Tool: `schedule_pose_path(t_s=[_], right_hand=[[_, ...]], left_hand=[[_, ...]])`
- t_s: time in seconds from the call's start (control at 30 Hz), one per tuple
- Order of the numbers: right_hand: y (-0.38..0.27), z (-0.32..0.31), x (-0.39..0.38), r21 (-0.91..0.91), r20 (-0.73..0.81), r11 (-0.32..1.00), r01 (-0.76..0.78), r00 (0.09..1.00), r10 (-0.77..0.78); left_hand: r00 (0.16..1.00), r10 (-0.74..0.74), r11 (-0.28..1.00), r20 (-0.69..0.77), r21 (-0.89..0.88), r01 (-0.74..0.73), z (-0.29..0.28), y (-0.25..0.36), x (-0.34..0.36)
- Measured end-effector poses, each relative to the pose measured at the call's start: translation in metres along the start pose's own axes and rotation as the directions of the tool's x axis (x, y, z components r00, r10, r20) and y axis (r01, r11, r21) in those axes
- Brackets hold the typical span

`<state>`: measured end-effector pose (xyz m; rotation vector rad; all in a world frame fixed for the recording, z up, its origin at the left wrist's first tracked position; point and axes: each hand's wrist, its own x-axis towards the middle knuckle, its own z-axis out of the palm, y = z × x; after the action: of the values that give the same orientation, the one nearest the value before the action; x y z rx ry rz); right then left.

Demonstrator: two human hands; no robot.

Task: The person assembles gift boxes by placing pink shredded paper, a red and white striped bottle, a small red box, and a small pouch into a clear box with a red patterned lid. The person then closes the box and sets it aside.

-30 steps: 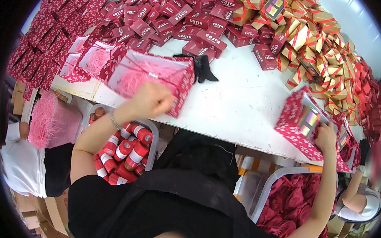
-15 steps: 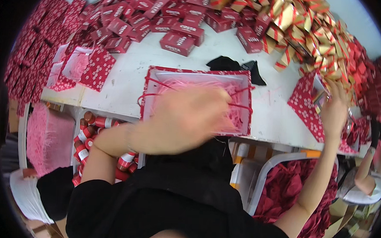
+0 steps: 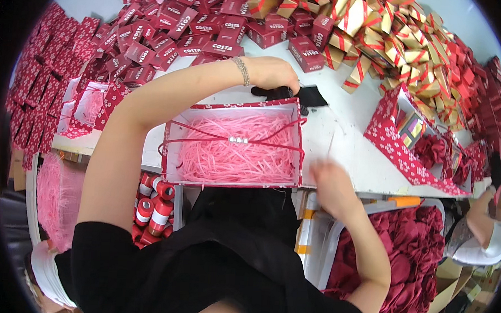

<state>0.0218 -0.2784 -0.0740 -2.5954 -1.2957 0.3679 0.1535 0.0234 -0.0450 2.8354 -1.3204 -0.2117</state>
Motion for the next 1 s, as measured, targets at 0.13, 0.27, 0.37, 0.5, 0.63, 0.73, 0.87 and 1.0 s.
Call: schedule_pose_path(t_s=[0.13, 0.27, 0.37, 0.5, 0.63, 0.73, 0.87, 1.0], right_hand=[[-0.018, 0.017, -0.075, 0.261, 0.744, 0.963, 0.066, 0.621, -0.244], [-0.037, -0.033, -0.060, 0.406, 0.527, 0.911, 0.075, 0.795, -0.300], [-0.039, -0.057, -0.041, 0.548, 0.200, 0.836, -0.004, 0.972, -0.127], [-0.036, -0.072, -0.020, 0.505, -0.173, 0.863, 0.006, 0.980, 0.095], [-0.033, -0.078, -0.010, 0.512, -0.429, 0.859, -0.016, 0.862, 0.271], [-0.028, -0.069, 0.004, 0.450, -0.539, 0.890, 0.071, 0.817, 0.207], [-0.040, -0.053, 0.029, 0.435, -0.550, 0.892, 0.124, 0.821, 0.154], [-0.057, -0.066, 0.034, 0.045, -0.809, 0.994, 0.101, 0.588, -0.023]], left_hand=[[0.946, -0.182, 0.955, -0.269, 0.180, 0.235, -0.030, -0.037, -0.041], [0.752, -0.166, 0.810, -0.638, 0.347, 0.473, -0.069, -0.048, -0.138], [0.583, -0.286, 0.812, -0.761, 0.131, 0.569, -0.103, -0.018, -0.204], [0.380, -0.681, 0.583, -0.626, -0.151, 0.798, -0.109, 0.002, -0.293], [0.618, -0.587, 0.799, -0.524, -0.248, 0.548, -0.069, 0.002, -0.327], [0.613, -0.590, 0.807, -0.526, -0.388, 0.445, -0.062, 0.016, -0.330], [0.447, -0.704, 0.704, -0.553, -0.629, 0.331, -0.042, 0.026, -0.352], [0.489, -0.549, 0.836, -0.678, -0.439, 0.329, -0.037, 0.053, -0.366]])
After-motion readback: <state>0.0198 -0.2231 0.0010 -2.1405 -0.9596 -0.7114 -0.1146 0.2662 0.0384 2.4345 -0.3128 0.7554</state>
